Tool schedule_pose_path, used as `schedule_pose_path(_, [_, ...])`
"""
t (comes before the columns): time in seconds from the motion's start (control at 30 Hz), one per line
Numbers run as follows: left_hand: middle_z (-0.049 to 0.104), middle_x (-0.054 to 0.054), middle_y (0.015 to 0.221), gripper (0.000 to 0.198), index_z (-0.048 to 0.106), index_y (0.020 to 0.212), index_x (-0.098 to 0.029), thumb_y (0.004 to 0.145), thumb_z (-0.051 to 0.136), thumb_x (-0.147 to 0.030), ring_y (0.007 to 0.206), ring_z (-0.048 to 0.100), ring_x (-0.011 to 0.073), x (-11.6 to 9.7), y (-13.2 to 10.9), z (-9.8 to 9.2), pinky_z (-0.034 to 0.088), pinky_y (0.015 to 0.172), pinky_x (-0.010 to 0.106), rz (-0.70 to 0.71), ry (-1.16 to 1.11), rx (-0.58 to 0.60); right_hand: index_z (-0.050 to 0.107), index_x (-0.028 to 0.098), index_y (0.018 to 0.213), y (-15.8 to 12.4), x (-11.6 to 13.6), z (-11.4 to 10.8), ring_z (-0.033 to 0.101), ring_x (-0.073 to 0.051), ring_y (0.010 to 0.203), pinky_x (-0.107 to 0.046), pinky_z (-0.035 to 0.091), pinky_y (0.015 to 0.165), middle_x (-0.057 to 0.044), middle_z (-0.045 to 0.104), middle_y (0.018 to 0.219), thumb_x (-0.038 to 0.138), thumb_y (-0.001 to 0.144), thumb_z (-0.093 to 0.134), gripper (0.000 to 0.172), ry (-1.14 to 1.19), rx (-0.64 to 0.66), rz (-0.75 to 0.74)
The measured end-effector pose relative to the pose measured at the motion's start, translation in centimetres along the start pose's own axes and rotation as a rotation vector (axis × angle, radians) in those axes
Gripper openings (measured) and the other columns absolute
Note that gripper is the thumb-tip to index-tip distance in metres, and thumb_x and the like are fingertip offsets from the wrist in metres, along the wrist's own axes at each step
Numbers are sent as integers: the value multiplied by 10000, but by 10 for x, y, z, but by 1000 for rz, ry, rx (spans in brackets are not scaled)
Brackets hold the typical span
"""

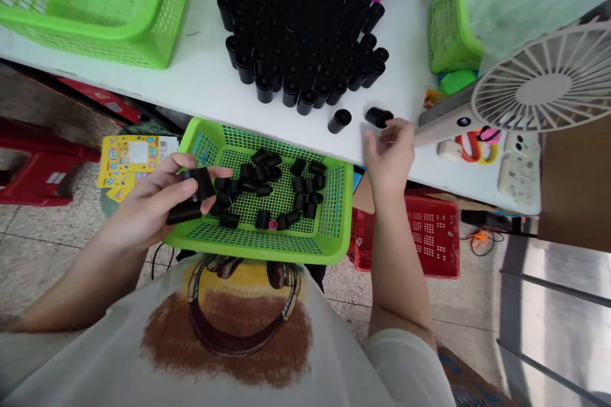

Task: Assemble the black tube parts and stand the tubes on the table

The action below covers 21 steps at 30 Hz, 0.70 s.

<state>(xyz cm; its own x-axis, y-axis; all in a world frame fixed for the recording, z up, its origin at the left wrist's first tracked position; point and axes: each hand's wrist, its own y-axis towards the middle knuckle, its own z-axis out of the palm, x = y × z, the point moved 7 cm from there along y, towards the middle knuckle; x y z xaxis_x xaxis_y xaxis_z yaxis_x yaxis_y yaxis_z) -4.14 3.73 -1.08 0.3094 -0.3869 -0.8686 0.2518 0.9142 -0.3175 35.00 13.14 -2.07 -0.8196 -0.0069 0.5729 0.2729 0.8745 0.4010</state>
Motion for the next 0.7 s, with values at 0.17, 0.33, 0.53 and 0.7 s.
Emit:
schedule_pose_path(0.17, [808, 8, 1023, 419, 507, 889, -223, 814, 907, -323, 650, 627, 89, -4, -2, 6, 545, 627, 224, -20, -26, 42, 573, 264, 1100, 13, 4, -9, 646, -244, 860, -462, 606, 784, -73, 618, 1028, 398, 881, 722, 297, -86, 8, -47])
schedule_pose_path(0.33, [808, 3, 1018, 346, 518, 897, -215, 877, 858, -278, 691, 639, 62, -3, -1, 8, 554, 639, 159, 32, 40, 109, 500, 282, 1413, 38, 13, 12, 547, -375, 1338, -577, 559, 1025, -189, 493, 1487, 334, 855, 742, 611, -164, 198, -208])
schedule_pose_path(0.53, [800, 18, 1012, 333, 524, 884, -215, 881, 850, -284, 689, 613, 70, -4, 0, 11, 540, 629, 167, 58, 93, 125, 576, 198, 1336, 63, 23, 44, 612, -352, 1288, -564, 466, 1158, -190, 630, 1366, 225, 890, 657, 455, -202, 376, -205])
schedule_pose_path(0.7, [796, 23, 1020, 308, 518, 881, -216, 906, 821, -262, 709, 603, 82, -5, -2, 10, 499, 617, 184, 57, 106, 122, 613, 231, 1293, 58, 23, 35, 654, -297, 1177, -524, 512, 1095, -142, 676, 1263, 237, 905, 640, 389, -109, 227, -169])
